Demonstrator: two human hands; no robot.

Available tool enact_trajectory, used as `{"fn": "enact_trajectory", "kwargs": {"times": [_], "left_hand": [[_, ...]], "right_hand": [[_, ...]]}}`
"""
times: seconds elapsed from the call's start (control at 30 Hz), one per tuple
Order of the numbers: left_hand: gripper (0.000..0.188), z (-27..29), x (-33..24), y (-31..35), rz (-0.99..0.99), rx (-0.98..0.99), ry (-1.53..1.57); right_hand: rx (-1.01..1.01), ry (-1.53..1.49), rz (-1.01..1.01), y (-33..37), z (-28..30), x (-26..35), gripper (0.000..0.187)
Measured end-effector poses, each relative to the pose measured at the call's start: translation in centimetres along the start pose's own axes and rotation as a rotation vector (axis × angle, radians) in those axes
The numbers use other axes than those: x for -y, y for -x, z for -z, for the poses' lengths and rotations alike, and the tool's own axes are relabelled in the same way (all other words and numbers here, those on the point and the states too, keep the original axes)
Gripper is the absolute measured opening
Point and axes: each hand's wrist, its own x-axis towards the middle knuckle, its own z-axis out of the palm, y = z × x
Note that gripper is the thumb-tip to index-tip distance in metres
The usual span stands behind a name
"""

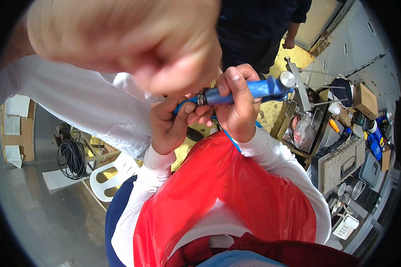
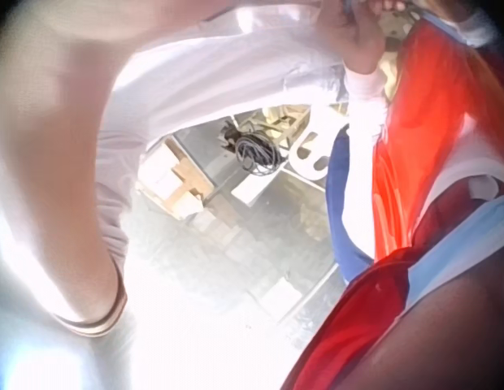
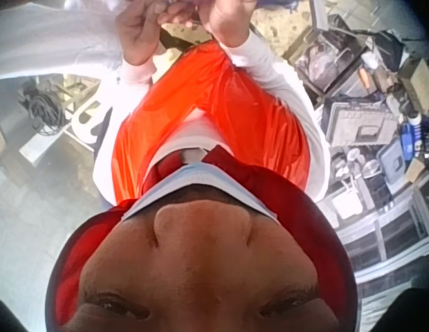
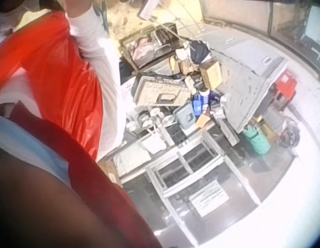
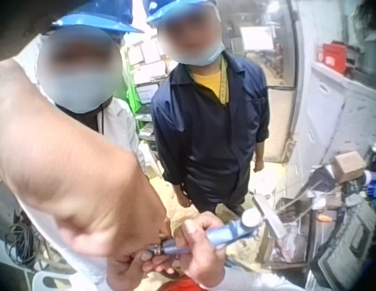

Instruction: The person assembles a blue pneumatic spray gun by attaching a blue air hose. A coworker assists by tightening a metal clamp on the hose connection with a screwdriver. The person then secures the connection with pliers and walks through the workshop holding the assembled tool.

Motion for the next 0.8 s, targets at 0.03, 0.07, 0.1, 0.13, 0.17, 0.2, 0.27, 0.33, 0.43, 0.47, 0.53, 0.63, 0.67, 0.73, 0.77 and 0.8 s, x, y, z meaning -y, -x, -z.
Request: {"fn": "enact_trajectory", "kwargs": {"times": [0.03, 0.07, 0.1, 0.13, 0.17, 0.2, 0.27, 0.33, 0.43, 0.47, 0.53, 0.63, 0.67, 0.73, 0.77, 0.8], "left_hand": [[0.023, 0.2, -0.1, 0.0, 0.006, 0.029, -0.029], [0.023, 0.6, -0.2, -0.1, 0.012, 0.057, -0.058], [0.023, 0.7, -0.3, -0.3, 0.007, 0.066, -0.08], [0.023, 0.8, -0.4, -0.4, 0.004, 0.076, -0.101], [0.023, 0.7, -0.5, -0.5, -0.005, 0.069, -0.111], [0.023, 0.6, -0.5, -0.4, -0.007, 0.063, -0.122], [0.024, 0.5, -0.5, -0.4, -0.013, 0.052, -0.15], [0.023, 0.4, -0.5, -0.4, -0.015, 0.037, -0.158], [0.022, 0.1, -0.5, -0.3, -0.045, 0.016, -0.176], [0.022, -0.1, -0.8, -0.4, -0.078, 0.02, -0.212], [0.021, 0.0, -0.8, -0.3, -0.09, 0.037, -0.199], [0.021, 0.8, 0.6, 0.1, -0.056, 0.057, -0.086], [0.021, 0.9, 0.9, 0.2, -0.062, 0.049, -0.072], [0.021, 0.8, 1.1, 0.3, -0.067, 0.04, -0.068], [0.021, 0.8, 1.0, 0.3, -0.067, 0.039, -0.078], [0.021, 0.7, 0.9, 0.2, -0.067, 0.039, -0.089]], "right_hand": [[0.021, -0.049, -0.052, 0.0, -0.1, 0.2, 0.019], [0.006, -0.058, -0.067, 0.1, 0.0, 0.2, 0.02], [-0.003, -0.068, -0.08, 0.1, -0.1, 0.2, 0.021], [-0.012, -0.078, -0.093, 0.0, -0.1, 0.2, 0.021], [-0.013, -0.071, -0.096, 0.0, -0.2, 0.2, 0.021], [-0.021, -0.064, -0.102, 0.0, -0.1, 0.2, 0.021], [-0.031, -0.057, -0.11, 0.2, 0.1, 0.2, 0.021], [-0.034, -0.058, -0.111, 0.1, 0.1, 0.2, 0.021], [-0.035, -0.006, -0.069, 0.1, 0.4, 0.0, 0.019], [-0.038, -0.018, -0.072, 0.1, 0.4, 0.0, 0.019], [-0.041, -0.043, -0.078, 0.2, 0.4, 0.0, 0.018], [-0.037, -0.054, -0.076, 0.3, 0.4, -0.1, 0.017], [-0.038, -0.05, -0.071, 0.2, 0.4, -0.2, 0.017], [-0.041, -0.041, -0.06, 0.2, 0.5, -0.2, 0.017], [-0.04, -0.036, -0.06, 0.2, 0.4, -0.2, 0.017], [-0.04, -0.031, -0.058, 0.3, 0.3, 0.0, 0.017]]}}
